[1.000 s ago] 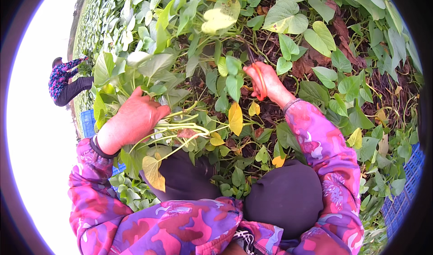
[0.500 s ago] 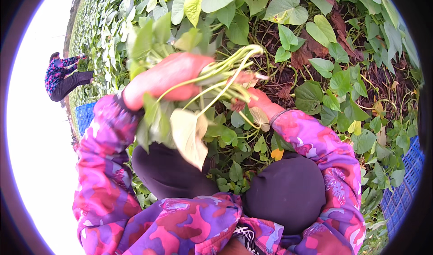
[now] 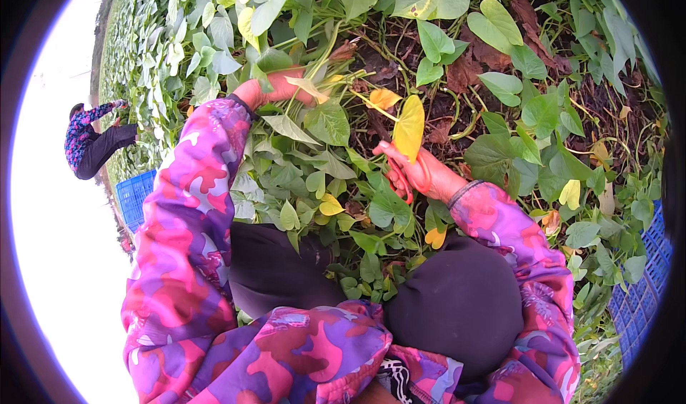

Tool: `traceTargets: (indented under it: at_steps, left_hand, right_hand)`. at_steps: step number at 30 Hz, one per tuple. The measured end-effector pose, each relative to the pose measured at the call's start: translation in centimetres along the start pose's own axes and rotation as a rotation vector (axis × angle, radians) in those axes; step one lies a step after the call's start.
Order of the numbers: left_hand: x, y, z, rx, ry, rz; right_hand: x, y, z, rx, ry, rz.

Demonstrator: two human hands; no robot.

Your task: The person uses scissors to cut stems of leafy green plants and places them into a blue plastic crate. The person repeatedly gathers stems, trims them, and deposits the cuttings into the crate while working in a field.

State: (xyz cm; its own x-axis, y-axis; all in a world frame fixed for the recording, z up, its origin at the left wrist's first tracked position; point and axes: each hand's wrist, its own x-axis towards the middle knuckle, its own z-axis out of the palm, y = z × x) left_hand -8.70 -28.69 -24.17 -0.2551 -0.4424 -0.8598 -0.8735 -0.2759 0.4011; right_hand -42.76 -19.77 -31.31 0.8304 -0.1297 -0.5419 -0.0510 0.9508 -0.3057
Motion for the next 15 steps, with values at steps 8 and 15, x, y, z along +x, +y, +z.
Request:
traceTargets:
  at_steps: [8,15]
  left_hand:
    - [-4.2,-2.4,3.2,0.246,0.267,0.386]
    - [-5.3,-1.6,3.5,0.223,0.008,0.307]
  right_hand:
    - [1.5,-1.3,0.7,0.071,-0.088,0.070]
    - [2.3,-1.0,1.1,-0.012,-0.009,-0.100]
